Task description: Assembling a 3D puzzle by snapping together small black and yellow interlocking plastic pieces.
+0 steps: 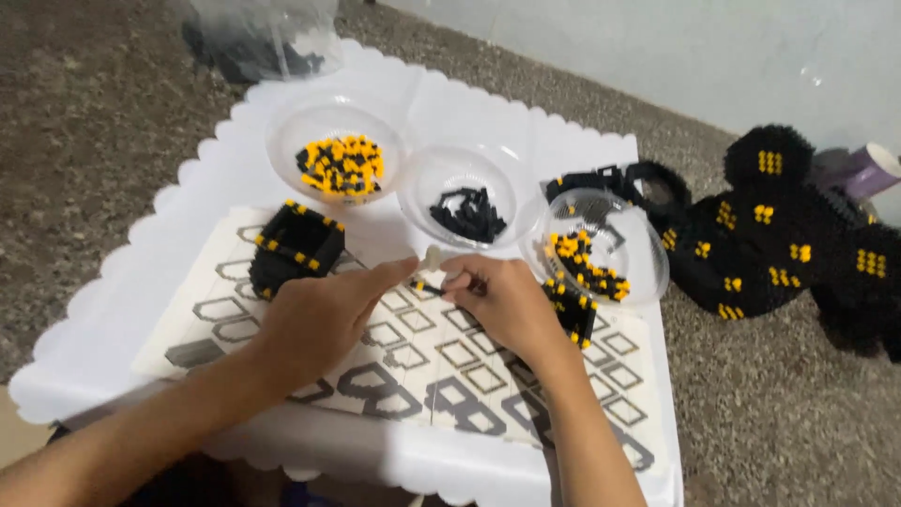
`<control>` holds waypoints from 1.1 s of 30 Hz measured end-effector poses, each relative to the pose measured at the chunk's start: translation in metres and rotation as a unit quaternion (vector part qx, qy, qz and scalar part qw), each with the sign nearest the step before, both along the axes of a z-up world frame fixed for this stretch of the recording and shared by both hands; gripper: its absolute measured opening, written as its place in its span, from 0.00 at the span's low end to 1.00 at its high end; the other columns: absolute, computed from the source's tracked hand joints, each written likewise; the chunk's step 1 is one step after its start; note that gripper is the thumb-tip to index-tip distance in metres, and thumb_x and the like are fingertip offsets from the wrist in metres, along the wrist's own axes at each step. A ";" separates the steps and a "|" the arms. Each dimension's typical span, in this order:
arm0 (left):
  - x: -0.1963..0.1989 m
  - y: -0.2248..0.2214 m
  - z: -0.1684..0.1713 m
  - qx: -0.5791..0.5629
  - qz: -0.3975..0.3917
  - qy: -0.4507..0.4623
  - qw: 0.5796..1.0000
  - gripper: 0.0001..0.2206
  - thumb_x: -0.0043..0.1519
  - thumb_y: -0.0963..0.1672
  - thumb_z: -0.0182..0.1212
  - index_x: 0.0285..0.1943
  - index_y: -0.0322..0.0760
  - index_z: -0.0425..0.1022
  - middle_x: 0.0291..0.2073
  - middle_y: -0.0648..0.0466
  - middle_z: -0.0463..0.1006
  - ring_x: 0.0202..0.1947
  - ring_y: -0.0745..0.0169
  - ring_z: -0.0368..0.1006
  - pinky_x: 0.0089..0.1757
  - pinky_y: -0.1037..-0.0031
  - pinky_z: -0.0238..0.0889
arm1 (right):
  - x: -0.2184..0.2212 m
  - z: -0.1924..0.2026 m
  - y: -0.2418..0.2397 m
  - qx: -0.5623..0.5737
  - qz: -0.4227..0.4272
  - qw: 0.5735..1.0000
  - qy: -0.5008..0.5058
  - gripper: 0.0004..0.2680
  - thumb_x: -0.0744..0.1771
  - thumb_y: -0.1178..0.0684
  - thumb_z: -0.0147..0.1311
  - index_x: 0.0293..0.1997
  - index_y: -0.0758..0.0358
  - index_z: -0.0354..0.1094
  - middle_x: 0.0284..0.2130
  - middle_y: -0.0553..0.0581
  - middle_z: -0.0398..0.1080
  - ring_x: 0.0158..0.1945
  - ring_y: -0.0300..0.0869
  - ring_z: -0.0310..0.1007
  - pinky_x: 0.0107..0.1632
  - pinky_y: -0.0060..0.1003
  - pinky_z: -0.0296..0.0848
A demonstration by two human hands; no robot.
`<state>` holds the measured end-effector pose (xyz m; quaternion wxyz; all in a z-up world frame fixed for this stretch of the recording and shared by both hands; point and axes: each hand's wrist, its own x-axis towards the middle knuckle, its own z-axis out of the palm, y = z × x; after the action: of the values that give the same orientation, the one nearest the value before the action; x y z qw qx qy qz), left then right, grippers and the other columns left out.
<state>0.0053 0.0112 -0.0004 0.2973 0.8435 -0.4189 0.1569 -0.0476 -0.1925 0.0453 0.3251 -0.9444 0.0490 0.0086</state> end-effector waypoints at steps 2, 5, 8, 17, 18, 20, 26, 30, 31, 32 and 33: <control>-0.005 0.003 0.002 0.037 0.017 0.008 0.999 0.17 0.62 0.42 0.46 0.58 0.57 0.69 0.19 0.53 0.76 0.18 0.58 0.75 0.25 0.72 0.68 | 0.000 -0.002 0.000 0.007 0.002 1.000 0.008 0.11 0.60 0.60 0.56 0.45 0.59 0.72 0.31 0.56 0.78 0.39 0.50 0.76 0.44 0.41 0.73; -0.003 0.006 0.003 -0.005 -0.003 0.039 0.999 0.16 0.62 0.42 0.48 0.57 0.54 0.70 0.28 0.54 0.79 0.27 0.59 0.78 0.30 0.74 0.70 | 0.001 -0.002 -0.001 0.008 0.004 1.000 0.000 0.12 0.60 0.60 0.57 0.46 0.59 0.72 0.31 0.56 0.77 0.39 0.49 0.76 0.44 0.40 0.73; -0.006 0.001 0.009 0.048 -0.014 0.137 0.989 0.16 0.63 0.43 0.43 0.59 0.56 0.68 0.31 0.54 0.80 0.29 0.58 0.78 0.33 0.72 0.70 | -0.002 -0.004 -0.002 0.018 0.001 1.000 0.013 0.12 0.60 0.60 0.56 0.47 0.59 0.71 0.31 0.56 0.77 0.39 0.49 0.76 0.45 0.40 0.73; -0.012 0.000 0.018 0.140 0.035 0.154 0.977 0.17 0.64 0.43 0.41 0.59 0.60 0.66 0.20 0.55 0.77 0.20 0.61 0.75 0.29 0.74 0.69 | 0.001 -0.006 -0.005 0.006 0.016 1.000 0.004 0.12 0.60 0.60 0.57 0.47 0.58 0.71 0.30 0.55 0.77 0.39 0.49 0.76 0.44 0.41 0.73; -0.012 0.002 0.013 -0.003 0.026 0.121 0.992 0.17 0.63 0.43 0.46 0.59 0.55 0.70 0.17 0.52 0.77 0.15 0.58 0.74 0.24 0.74 0.67 | 0.001 -0.005 -0.004 0.015 0.018 1.000 0.001 0.12 0.60 0.60 0.57 0.47 0.60 0.71 0.30 0.56 0.77 0.39 0.50 0.76 0.44 0.41 0.73; -0.008 -0.005 0.021 0.121 0.043 0.152 0.980 0.18 0.64 0.43 0.40 0.61 0.58 0.66 0.19 0.53 0.77 0.16 0.59 0.74 0.27 0.72 0.68 | 0.001 -0.002 -0.006 0.016 0.018 1.000 0.000 0.12 0.61 0.60 0.55 0.48 0.62 0.70 0.31 0.57 0.77 0.39 0.51 0.76 0.44 0.42 0.72; -0.014 -0.006 0.016 0.075 0.058 0.053 0.994 0.15 0.64 0.44 0.46 0.59 0.52 0.71 0.18 0.53 0.76 0.14 0.63 0.72 0.24 0.76 0.65 | 0.001 0.002 -0.003 0.009 0.018 1.000 0.000 0.12 0.61 0.60 0.54 0.48 0.61 0.70 0.32 0.57 0.77 0.40 0.52 0.76 0.44 0.42 0.72; -0.012 -0.006 0.014 0.103 0.069 0.078 0.989 0.15 0.65 0.47 0.42 0.59 0.59 0.68 0.21 0.59 0.78 0.16 0.66 0.73 0.24 0.78 0.65 | -0.001 0.000 -0.002 0.009 0.014 1.000 0.000 0.12 0.61 0.60 0.55 0.48 0.61 0.71 0.31 0.57 0.77 0.39 0.50 0.75 0.44 0.41 0.72; -0.013 -0.005 0.016 0.102 0.071 0.076 0.989 0.15 0.65 0.47 0.42 0.59 0.59 0.68 0.21 0.59 0.78 0.16 0.66 0.73 0.24 0.78 0.65 | 0.000 0.003 -0.002 0.009 0.017 1.000 -0.003 0.12 0.61 0.60 0.55 0.48 0.61 0.71 0.31 0.57 0.77 0.39 0.50 0.75 0.44 0.41 0.72; -0.014 -0.003 0.018 0.067 0.062 0.073 0.993 0.15 0.65 0.45 0.43 0.58 0.54 0.69 0.19 0.54 0.76 0.15 0.59 0.72 0.24 0.74 0.65 | 0.001 0.005 -0.002 0.018 0.016 1.000 0.000 0.12 0.61 0.60 0.54 0.48 0.62 0.70 0.32 0.57 0.77 0.40 0.51 0.75 0.45 0.41 0.72; -0.019 -0.001 0.019 0.034 0.051 0.076 0.995 0.15 0.64 0.43 0.44 0.58 0.49 0.69 0.17 0.48 0.74 0.14 0.52 0.72 0.23 0.70 0.65 | -0.002 0.005 0.000 0.031 0.015 0.999 0.009 0.12 0.61 0.60 0.53 0.49 0.63 0.70 0.32 0.58 0.77 0.41 0.51 0.75 0.46 0.42 0.72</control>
<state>-0.0135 0.0104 0.0188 0.2911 0.8827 -0.3570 0.0929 -0.0494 -0.1928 0.0508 0.3533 -0.9345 0.0378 0.0236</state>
